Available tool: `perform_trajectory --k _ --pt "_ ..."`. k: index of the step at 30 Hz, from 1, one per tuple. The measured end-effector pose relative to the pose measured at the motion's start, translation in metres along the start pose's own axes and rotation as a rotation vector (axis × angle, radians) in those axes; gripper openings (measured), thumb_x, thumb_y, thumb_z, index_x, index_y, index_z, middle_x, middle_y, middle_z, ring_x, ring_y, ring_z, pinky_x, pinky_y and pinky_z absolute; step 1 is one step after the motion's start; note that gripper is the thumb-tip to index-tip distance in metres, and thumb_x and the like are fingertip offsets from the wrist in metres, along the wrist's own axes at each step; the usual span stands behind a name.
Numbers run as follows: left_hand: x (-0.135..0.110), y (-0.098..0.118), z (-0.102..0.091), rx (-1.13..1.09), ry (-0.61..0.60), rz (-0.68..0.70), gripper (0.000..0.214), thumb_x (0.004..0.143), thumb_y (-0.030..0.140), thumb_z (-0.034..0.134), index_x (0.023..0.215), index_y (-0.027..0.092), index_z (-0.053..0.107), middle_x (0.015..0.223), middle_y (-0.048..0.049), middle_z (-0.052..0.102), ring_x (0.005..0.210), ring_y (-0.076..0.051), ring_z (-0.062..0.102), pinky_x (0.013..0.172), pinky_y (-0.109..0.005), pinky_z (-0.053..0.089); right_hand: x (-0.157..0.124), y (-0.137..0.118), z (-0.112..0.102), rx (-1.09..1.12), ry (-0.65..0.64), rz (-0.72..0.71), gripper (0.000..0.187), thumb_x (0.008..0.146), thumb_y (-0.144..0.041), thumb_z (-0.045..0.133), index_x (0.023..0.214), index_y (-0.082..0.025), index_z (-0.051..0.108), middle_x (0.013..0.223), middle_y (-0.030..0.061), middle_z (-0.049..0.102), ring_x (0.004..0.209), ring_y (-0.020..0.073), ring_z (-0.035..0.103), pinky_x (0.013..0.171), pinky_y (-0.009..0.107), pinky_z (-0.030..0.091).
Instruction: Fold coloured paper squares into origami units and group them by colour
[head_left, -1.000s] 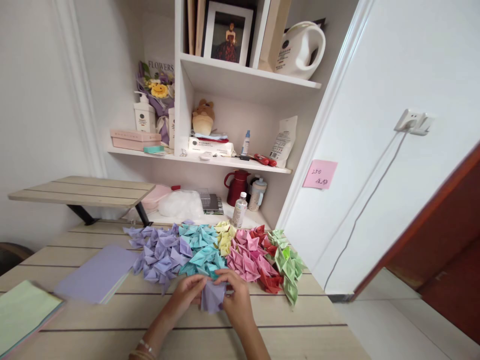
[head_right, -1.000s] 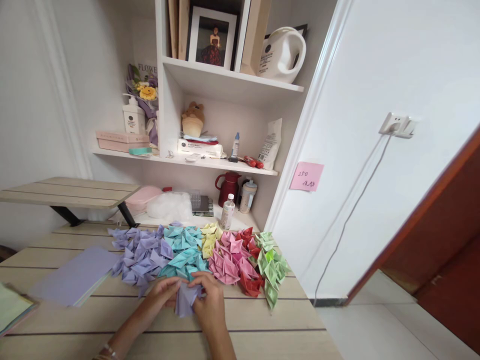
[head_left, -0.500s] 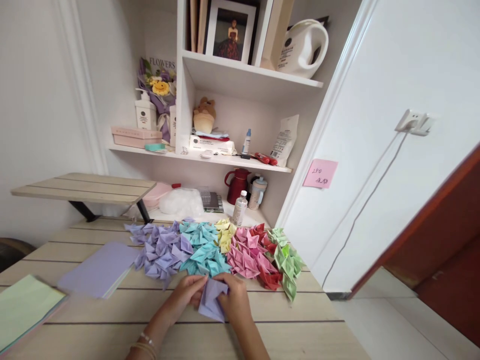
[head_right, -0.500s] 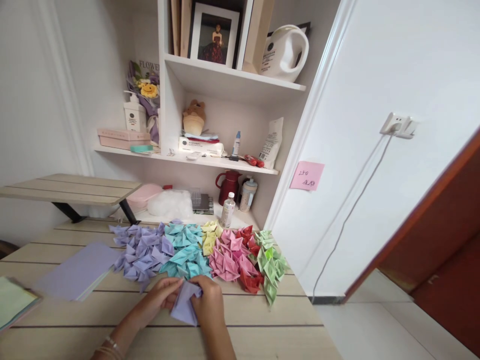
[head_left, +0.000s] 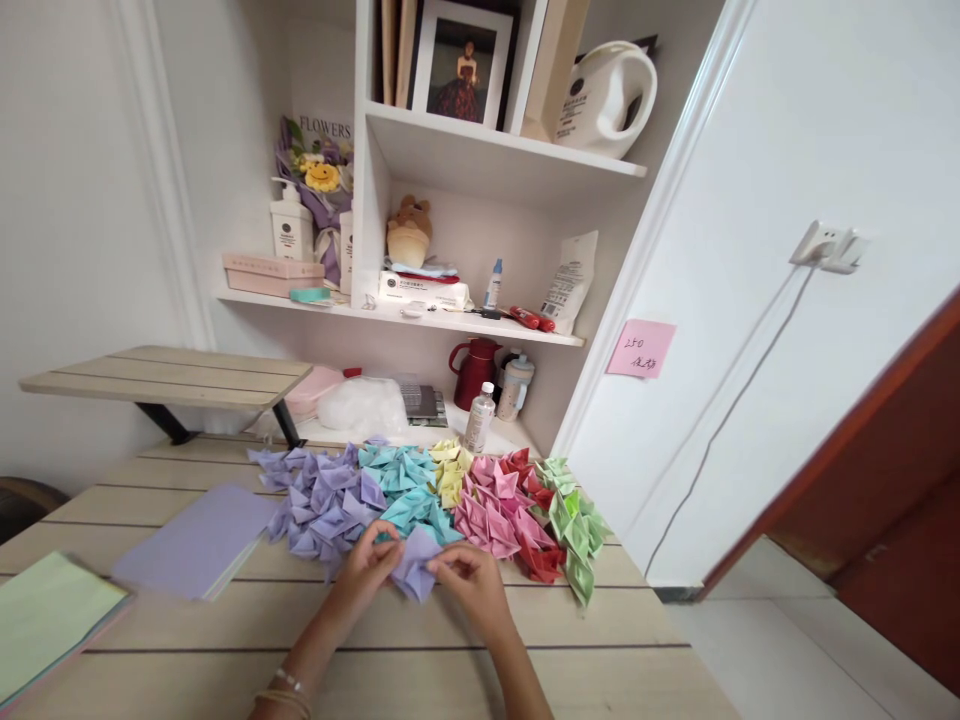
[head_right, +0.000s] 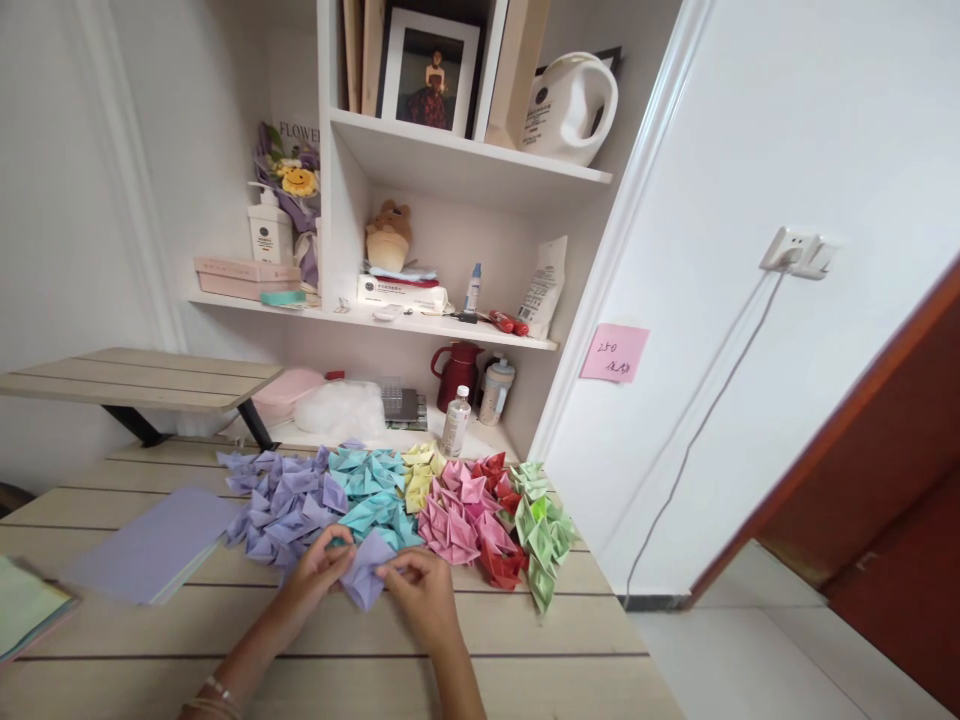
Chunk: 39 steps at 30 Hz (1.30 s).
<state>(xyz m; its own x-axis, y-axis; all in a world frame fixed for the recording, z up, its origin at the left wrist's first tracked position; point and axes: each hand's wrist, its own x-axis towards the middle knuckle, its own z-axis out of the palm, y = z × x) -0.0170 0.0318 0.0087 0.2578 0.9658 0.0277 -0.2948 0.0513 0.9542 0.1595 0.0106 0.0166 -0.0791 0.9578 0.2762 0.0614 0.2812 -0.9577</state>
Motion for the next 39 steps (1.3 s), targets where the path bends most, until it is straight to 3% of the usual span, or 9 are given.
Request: perform_trajectory --k 2,5,9,14,19,26,31,35,39 --pt "-0.001 0.003 0.000 -0.036 -0.049 0.000 0.031 0.057 0.037 0.074 0.074 0.018 0.057 0.062 0.0003 0.064 0.057 -0.014 0.059 0.056 -0.024 0.044 0.002 0.002 0.001 0.058 0.104 0.020 0.019 0.062 -0.035 0.070 0.063 -0.016 0.069 0.059 0.0017 0.061 0.048 0.0102 0.046 0.045 0.020 0.036" --pt "-0.001 0.006 0.000 0.022 -0.038 -0.013 0.033 0.048 0.029 0.079 0.073 0.015 0.063 0.075 -0.0049 0.068 0.070 -0.018 0.062 0.063 -0.026 0.046 0.003 0.003 -0.001 0.144 0.114 0.079 0.024 0.060 -0.037 0.072 0.068 -0.015 0.069 0.053 -0.0003 0.058 0.045 0.0096 0.044 0.045 0.020 0.037" --pt "0.003 0.003 -0.004 0.111 0.080 -0.044 0.029 0.053 0.038 0.075 0.065 0.013 0.067 0.065 -0.0037 0.067 0.064 -0.018 0.060 0.061 -0.026 0.047 0.001 -0.002 -0.005 0.203 0.042 0.117 0.027 0.065 -0.041 0.068 0.065 -0.014 0.069 0.057 0.0022 0.060 0.053 0.0130 0.050 0.051 0.024 0.043" --pt "0.004 0.001 -0.008 0.133 0.167 0.003 0.034 0.057 0.047 0.069 0.059 0.013 0.066 0.057 -0.0022 0.064 0.058 -0.018 0.059 0.055 -0.025 0.047 0.000 -0.004 -0.001 0.224 0.096 0.090 0.029 0.065 -0.043 0.068 0.072 -0.015 0.067 0.050 -0.0015 0.054 0.046 0.0108 0.046 0.044 0.021 0.040" --pt "0.001 0.005 -0.003 0.106 0.084 0.006 0.027 0.049 0.033 0.077 0.062 0.014 0.063 0.058 -0.0016 0.064 0.055 -0.015 0.058 0.052 -0.023 0.044 -0.001 -0.003 0.003 0.190 0.142 0.013 0.026 0.066 -0.040 0.067 0.076 -0.016 0.062 0.049 -0.0033 0.051 0.044 0.0095 0.042 0.041 0.019 0.033" --pt "-0.001 0.006 0.004 0.067 0.187 0.177 0.023 0.056 0.030 0.074 0.067 0.017 0.058 0.059 0.0008 0.062 0.056 -0.014 0.056 0.053 -0.020 0.041 -0.002 -0.006 0.003 0.070 0.043 -0.032 0.020 0.068 -0.034 0.067 0.079 -0.018 0.067 0.070 0.0028 0.061 0.055 0.0128 0.049 0.053 0.023 0.040" --pt "-0.003 0.003 0.004 0.105 0.043 0.125 0.029 0.052 0.026 0.076 0.077 0.016 0.066 0.074 -0.0044 0.067 0.072 -0.020 0.060 0.062 -0.025 0.045 -0.001 -0.002 0.006 0.082 0.033 -0.005 0.041 0.057 -0.027 0.075 0.097 -0.020 0.066 0.078 0.0023 0.063 0.060 0.0144 0.052 0.056 0.025 0.043" --pt "-0.008 0.010 0.006 0.372 0.048 0.217 0.033 0.054 0.027 0.075 0.085 0.020 0.069 0.078 -0.0053 0.069 0.073 -0.021 0.060 0.067 -0.028 0.047 -0.002 -0.008 0.001 -0.085 0.058 -0.079 0.025 0.067 -0.029 0.068 0.091 -0.022 0.070 0.080 0.0059 0.064 0.072 0.0200 0.056 0.063 0.029 0.045" --pt "-0.009 0.010 0.004 0.642 0.103 0.329 0.013 0.062 0.032 0.069 0.069 0.022 0.072 0.061 -0.0044 0.067 0.060 -0.018 0.058 0.059 -0.025 0.046 -0.002 -0.011 -0.004 -0.287 0.062 -0.150 0.013 0.070 -0.031 0.065 0.076 -0.022 0.073 0.068 0.0053 0.062 0.065 0.0182 0.055 0.057 0.026 0.042"
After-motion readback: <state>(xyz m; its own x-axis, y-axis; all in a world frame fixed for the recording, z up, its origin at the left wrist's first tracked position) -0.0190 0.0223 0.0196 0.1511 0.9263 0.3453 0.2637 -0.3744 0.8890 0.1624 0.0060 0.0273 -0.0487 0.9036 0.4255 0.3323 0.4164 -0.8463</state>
